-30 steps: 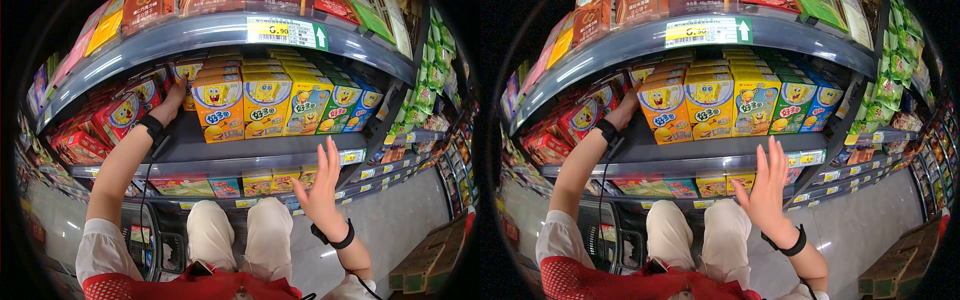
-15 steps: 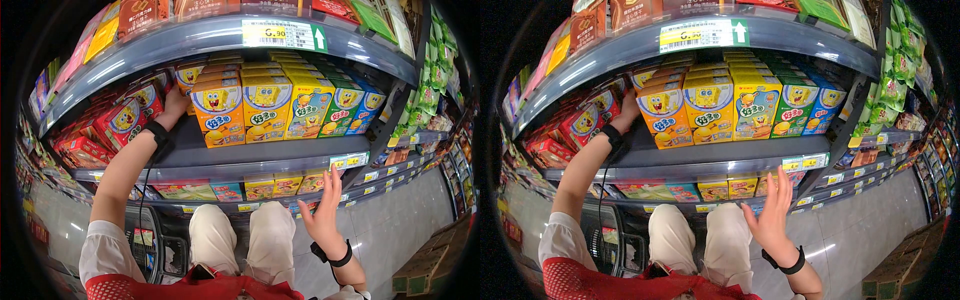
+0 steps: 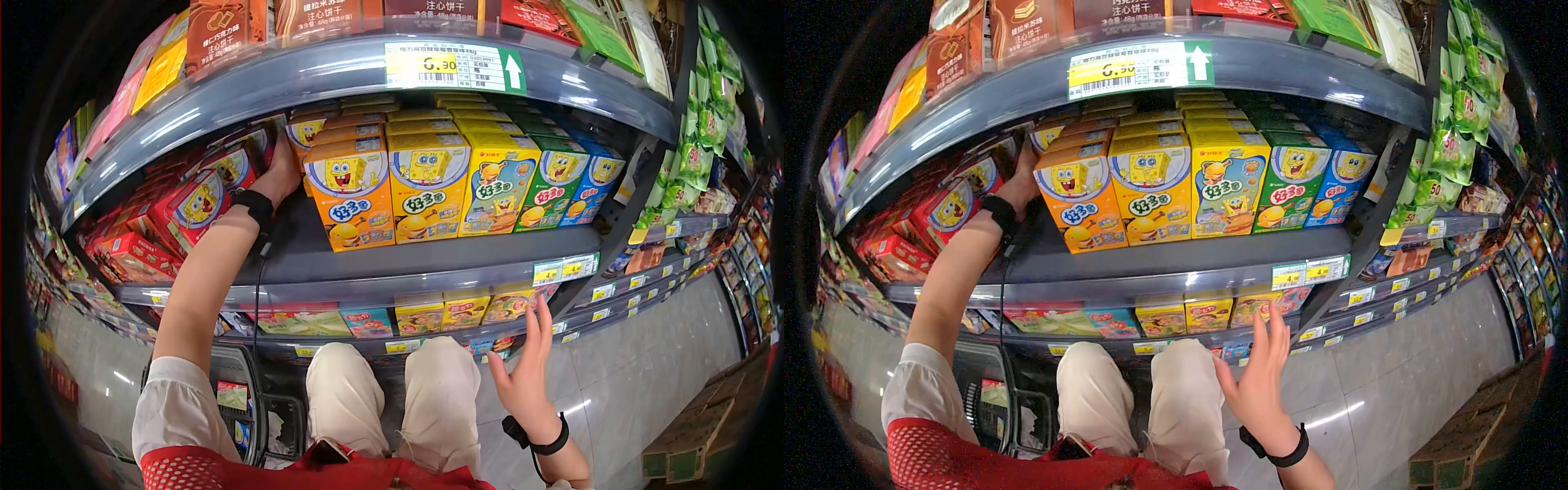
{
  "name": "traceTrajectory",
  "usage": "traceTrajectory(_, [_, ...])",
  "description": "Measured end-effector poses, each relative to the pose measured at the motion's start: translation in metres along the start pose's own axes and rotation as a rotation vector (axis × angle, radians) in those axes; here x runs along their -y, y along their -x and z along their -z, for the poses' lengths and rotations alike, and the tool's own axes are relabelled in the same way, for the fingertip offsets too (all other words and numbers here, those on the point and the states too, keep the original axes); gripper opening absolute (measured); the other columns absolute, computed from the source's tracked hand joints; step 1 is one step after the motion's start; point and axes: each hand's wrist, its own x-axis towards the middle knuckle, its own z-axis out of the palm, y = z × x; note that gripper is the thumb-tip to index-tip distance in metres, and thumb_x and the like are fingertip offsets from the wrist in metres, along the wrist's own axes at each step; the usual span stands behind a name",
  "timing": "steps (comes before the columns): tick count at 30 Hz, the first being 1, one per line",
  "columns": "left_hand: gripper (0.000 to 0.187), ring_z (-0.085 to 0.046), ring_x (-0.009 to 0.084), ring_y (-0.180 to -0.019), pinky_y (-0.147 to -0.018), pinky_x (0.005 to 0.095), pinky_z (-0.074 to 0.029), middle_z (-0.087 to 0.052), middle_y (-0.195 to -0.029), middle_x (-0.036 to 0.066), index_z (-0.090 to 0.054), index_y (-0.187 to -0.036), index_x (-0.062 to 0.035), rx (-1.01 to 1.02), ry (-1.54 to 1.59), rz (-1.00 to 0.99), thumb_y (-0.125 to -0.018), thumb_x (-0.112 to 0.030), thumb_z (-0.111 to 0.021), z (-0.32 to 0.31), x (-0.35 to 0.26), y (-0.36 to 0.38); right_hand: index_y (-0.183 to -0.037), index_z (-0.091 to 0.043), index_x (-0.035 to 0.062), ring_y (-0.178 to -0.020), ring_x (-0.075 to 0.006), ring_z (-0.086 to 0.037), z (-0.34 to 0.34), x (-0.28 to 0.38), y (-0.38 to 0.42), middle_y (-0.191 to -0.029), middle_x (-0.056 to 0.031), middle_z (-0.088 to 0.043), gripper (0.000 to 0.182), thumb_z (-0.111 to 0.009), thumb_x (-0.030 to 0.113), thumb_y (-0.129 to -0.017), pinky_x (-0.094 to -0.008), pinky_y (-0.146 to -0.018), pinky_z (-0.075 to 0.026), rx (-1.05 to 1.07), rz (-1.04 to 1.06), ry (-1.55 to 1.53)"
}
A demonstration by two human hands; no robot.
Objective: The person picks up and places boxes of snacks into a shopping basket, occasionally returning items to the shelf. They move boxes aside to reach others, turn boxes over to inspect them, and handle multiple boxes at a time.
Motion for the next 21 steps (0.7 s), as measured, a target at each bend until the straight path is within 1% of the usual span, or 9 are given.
traceTrajectory(3, [0.059,-0.052,0.0286,-0.118,-0.102,0.0393,-0.039,-0.054,-0.130,0.012,-0.046,-0.132,-0.0096,-0.041,0.001,0.047,-0.099,-0.051,-0.018,-0.038,-0.002,0.042,-0.137,-0.026,-0.0050,-0.132,-0.0470,-0.022,0.000,-0.005,0.004,-0.145,-0.0288,-0.019,0.082,-0.072,0.011,-0.071,-0.0569,-0.108,-0.014,-0.006,-0.021,-0.016])
traceTrajectory(6, [0.061,-0.052,0.0288,-0.118,-0.102,0.0385,-0.039,-0.052,-0.132,0.013,-0.046,-0.132,-0.0090,-0.042,0.031,0.088,-0.099,-0.052,-0.019,-0.043,0.002,0.045,-0.141,-0.020,-0.0015,-0.136,-0.0422,-0.020,0.000,-0.005,0.003,-0.147,-0.0261,-0.015,0.083,-0.065,0.001,-0.072,-0.0469,-0.110,-0.020,0.020,-0.027,-0.001])
traceTrajectory(9, [0.057,-0.049,0.0285,-0.121,-0.102,0.0380,-0.038,-0.050,-0.134,0.014,-0.046,-0.132,-0.0091,-0.045,0.018,0.108,-0.099,-0.049,-0.023,-0.047,0.002,0.043,-0.138,-0.025,-0.0046,-0.131,-0.0474,-0.022,-0.006,-0.009,0.004,-0.146,-0.0287,-0.018,0.083,-0.071,0.009,-0.071,-0.0564,-0.107,-0.015,0.005,-0.022,-0.014])
traceTrajectory(15, [0.056,-0.049,0.0284,-0.121,-0.102,0.0379,-0.038,-0.049,-0.135,0.014,-0.045,-0.132,-0.0082,-0.042,-0.016,0.118,-0.099,-0.048,-0.024,-0.026,-0.011,0.022,-0.137,-0.025,-0.0050,-0.131,-0.0473,-0.022,0.000,-0.016,0.008,-0.146,-0.0285,-0.019,0.083,-0.071,0.008,-0.069,-0.0556,-0.107,-0.016,-0.004,-0.058,-0.022])
traceTrajectory(18, [0.055,-0.049,0.0283,-0.121,-0.102,0.0379,-0.038,-0.049,-0.135,0.015,-0.045,-0.132,-0.0078,-0.050,-0.038,0.126,-0.099,-0.047,-0.025,-0.014,-0.013,0.019,-0.141,-0.019,-0.0034,-0.137,-0.0430,-0.018,0.005,-0.019,0.012,-0.148,-0.0264,-0.014,0.081,-0.065,0.000,-0.073,-0.0482,-0.111,-0.018,0.043,-0.104,0.020])
traceTrajectory(21, [0.054,-0.048,0.0283,-0.121,-0.102,0.0379,-0.038,-0.049,-0.135,0.015,-0.045,-0.132,-0.0073,-0.061,-0.057,0.129,-0.099,-0.046,-0.025,-0.008,-0.013,0.017,-0.141,-0.019,-0.0039,-0.136,-0.0430,-0.019,0.001,-0.026,0.016,-0.148,-0.0265,-0.014,0.081,-0.064,0.000,-0.074,-0.0483,-0.111,-0.017,0.041,-0.123,0.011])
